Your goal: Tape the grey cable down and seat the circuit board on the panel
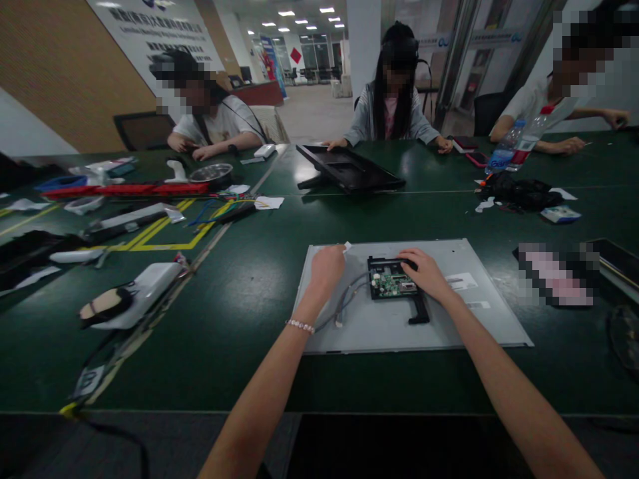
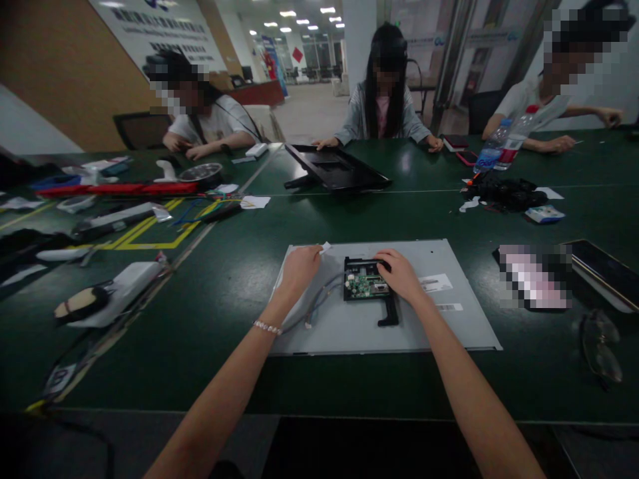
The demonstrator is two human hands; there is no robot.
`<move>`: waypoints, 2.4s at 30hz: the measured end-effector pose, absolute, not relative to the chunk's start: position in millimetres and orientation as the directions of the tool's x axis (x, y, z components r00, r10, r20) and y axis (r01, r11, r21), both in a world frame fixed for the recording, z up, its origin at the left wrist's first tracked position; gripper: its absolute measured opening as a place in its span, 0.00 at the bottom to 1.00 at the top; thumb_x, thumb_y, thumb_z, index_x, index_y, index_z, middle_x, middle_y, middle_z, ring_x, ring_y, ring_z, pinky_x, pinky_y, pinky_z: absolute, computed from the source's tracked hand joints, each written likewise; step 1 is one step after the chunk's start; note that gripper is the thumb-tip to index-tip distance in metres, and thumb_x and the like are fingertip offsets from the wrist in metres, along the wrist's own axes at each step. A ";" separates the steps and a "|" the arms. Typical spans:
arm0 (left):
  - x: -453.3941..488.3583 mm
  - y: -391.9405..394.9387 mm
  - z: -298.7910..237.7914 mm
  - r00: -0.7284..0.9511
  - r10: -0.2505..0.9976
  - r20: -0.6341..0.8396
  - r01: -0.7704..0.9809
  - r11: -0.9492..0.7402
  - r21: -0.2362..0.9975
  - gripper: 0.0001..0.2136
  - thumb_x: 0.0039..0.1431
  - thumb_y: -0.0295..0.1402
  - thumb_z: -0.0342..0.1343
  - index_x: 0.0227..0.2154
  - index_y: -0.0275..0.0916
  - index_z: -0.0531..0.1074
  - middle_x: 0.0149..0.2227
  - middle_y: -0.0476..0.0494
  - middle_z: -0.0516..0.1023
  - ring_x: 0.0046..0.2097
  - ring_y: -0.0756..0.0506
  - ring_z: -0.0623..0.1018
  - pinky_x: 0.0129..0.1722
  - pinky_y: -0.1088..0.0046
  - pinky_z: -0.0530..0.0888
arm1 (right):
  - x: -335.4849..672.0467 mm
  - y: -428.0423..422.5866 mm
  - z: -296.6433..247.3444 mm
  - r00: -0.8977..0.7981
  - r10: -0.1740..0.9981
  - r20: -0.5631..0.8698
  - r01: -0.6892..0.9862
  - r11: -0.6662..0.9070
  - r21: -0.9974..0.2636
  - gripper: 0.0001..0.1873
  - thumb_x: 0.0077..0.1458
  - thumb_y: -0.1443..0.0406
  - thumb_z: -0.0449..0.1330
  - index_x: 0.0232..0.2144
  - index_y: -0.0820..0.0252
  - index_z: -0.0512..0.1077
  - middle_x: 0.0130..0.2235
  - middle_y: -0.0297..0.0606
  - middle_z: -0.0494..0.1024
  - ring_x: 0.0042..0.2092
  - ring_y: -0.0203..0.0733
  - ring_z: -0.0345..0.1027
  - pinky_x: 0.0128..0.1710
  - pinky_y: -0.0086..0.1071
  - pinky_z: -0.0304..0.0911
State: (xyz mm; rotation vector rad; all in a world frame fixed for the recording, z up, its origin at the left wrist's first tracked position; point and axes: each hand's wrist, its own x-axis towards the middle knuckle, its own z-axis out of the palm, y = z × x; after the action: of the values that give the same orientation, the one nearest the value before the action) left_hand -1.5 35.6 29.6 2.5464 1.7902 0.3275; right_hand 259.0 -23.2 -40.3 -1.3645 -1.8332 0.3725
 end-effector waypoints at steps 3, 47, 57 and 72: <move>-6.5 32.3 24.9 0.329 0.933 0.148 0.939 -0.340 0.057 0.17 0.63 0.25 0.44 0.43 0.35 0.79 0.41 0.33 0.81 0.40 0.40 0.80 0.40 0.67 0.71 | 258.7 -23.8 -39.3 -0.098 0.902 0.421 0.667 0.374 -0.644 0.13 0.59 0.67 0.55 0.43 0.56 0.76 0.49 0.43 0.76 0.51 0.48 0.70 0.56 0.46 0.63; -42.1 54.6 10.4 0.559 0.819 0.129 0.624 -0.519 0.584 0.20 0.62 0.30 0.46 0.56 0.36 0.69 0.57 0.40 0.74 0.57 0.45 0.73 0.59 0.65 0.67 | 279.1 -32.0 -33.9 -0.121 0.906 0.406 0.712 0.364 -0.600 0.21 0.62 0.62 0.54 0.56 0.56 0.70 0.53 0.45 0.76 0.55 0.50 0.69 0.58 0.49 0.61; -50.3 54.9 3.7 0.582 0.809 0.081 0.715 -0.557 0.422 0.27 0.62 0.32 0.48 0.65 0.34 0.58 0.63 0.36 0.67 0.61 0.40 0.69 0.62 0.63 0.63 | 278.1 -32.5 -31.8 -0.112 0.911 0.398 0.710 0.353 -0.609 0.20 0.62 0.62 0.54 0.54 0.54 0.72 0.52 0.43 0.77 0.54 0.50 0.70 0.57 0.49 0.62; -46.6 55.7 9.8 0.581 0.808 0.100 0.680 -0.549 0.486 0.25 0.55 0.19 0.42 0.55 0.37 0.69 0.55 0.40 0.75 0.58 0.44 0.73 0.60 0.64 0.67 | 279.5 -32.3 -30.9 -0.110 0.914 0.390 0.707 0.348 -0.615 0.18 0.61 0.62 0.54 0.52 0.55 0.73 0.51 0.44 0.77 0.53 0.50 0.70 0.56 0.48 0.63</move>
State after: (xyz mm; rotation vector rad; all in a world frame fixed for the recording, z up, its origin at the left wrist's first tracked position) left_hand -46.6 55.7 9.8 2.4172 1.1989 0.4421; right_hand 279.5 -32.3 -30.9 -1.4193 -1.8767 0.3563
